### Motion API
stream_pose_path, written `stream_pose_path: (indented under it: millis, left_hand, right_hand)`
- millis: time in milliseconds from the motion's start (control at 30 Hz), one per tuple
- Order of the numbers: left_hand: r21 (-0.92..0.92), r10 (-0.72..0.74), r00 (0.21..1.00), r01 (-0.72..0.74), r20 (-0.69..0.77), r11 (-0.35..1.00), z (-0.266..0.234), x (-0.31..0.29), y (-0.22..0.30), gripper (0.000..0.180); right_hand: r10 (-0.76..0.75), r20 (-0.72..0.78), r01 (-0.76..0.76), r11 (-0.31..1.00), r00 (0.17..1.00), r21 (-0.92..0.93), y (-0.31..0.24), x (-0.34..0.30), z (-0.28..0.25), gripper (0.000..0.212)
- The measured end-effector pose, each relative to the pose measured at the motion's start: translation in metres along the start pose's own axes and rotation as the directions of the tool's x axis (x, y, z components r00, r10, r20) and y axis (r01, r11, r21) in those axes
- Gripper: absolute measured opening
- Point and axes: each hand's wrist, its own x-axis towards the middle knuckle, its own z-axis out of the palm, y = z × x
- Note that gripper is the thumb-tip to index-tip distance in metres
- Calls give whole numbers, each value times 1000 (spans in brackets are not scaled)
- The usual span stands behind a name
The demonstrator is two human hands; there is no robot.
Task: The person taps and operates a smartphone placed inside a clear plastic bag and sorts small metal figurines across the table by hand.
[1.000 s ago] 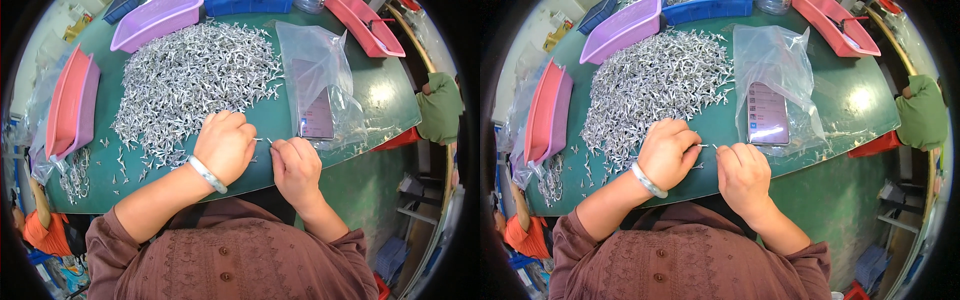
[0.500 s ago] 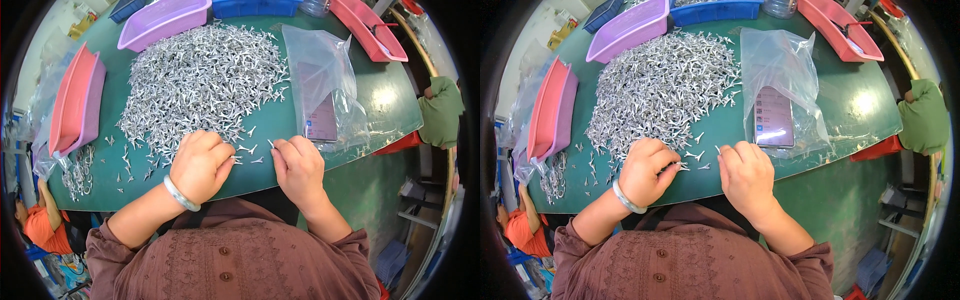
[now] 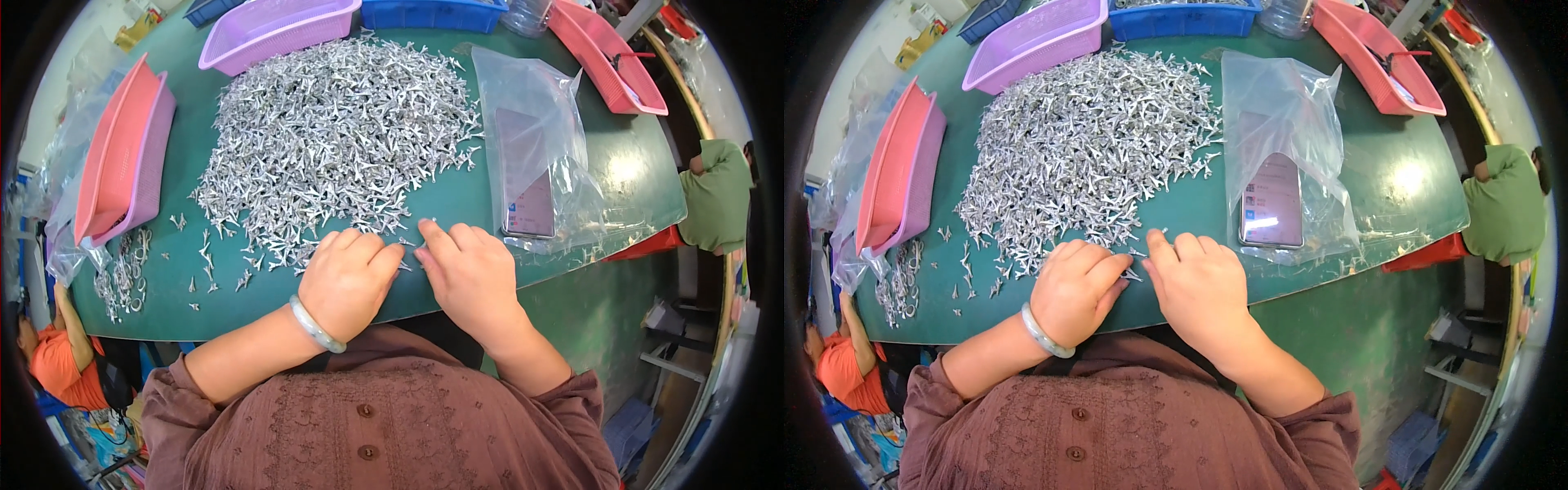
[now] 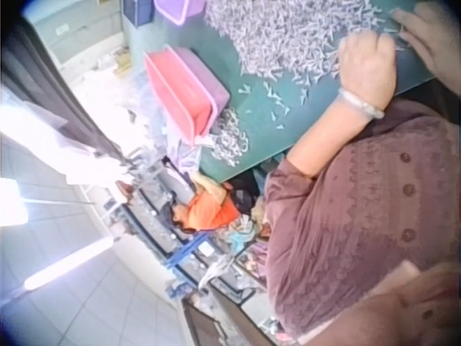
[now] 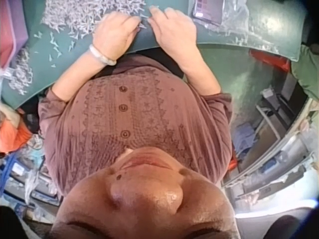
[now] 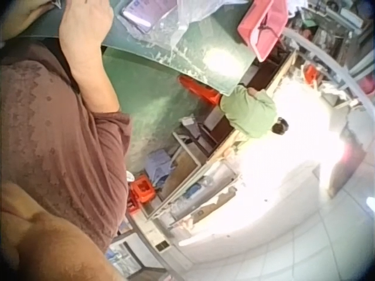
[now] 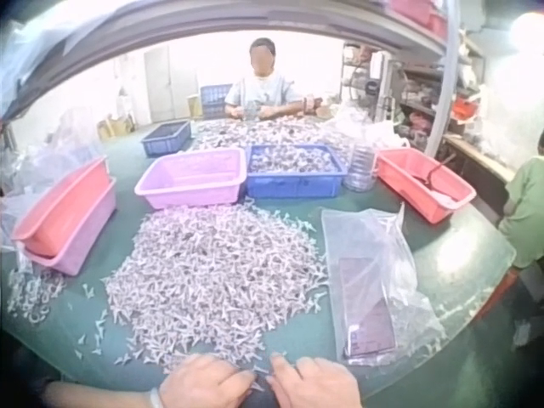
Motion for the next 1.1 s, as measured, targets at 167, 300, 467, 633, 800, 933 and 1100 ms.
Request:
stream_pose_path:
  millis: [167,300,467,633,800,933,1100]
  left_hand:
    - [-24,-26,999,26,-28,999,7,7,2,38]
    - [-155,-93,995,87,-35,984,6,11,2,40]
    - [-112,-75,990,61,-121,992,-17,5,-17,26]
    - [-43,-130,984,125,-119,991,-29,-17,-30,24]
    - [-27,-92,994,91,-54,996,-32,-22,-26,32]
    - [23,-80,995,81,-58,996,-29,-20,-30,37]
    - [18,-44,999,45,-19,999,-29,-13,-24,41]
  right_hand:
    - [39,-96,-28,993,995,118,5,-11,-1,40]
    - [-14,-126,33,988,992,149,3,-10,-3,45]
    - [-141,-98,151,984,985,99,2,-4,3,42]
    - [-111,-94,119,988,989,96,7,-3,13,32]
    - [-104,-105,121,978,989,169,-2,4,7,31]
    - [-180,-69,189,965,981,183,-7,6,7,30]
    - [-145,-91,160,968,985,191,-1,4,15,28]
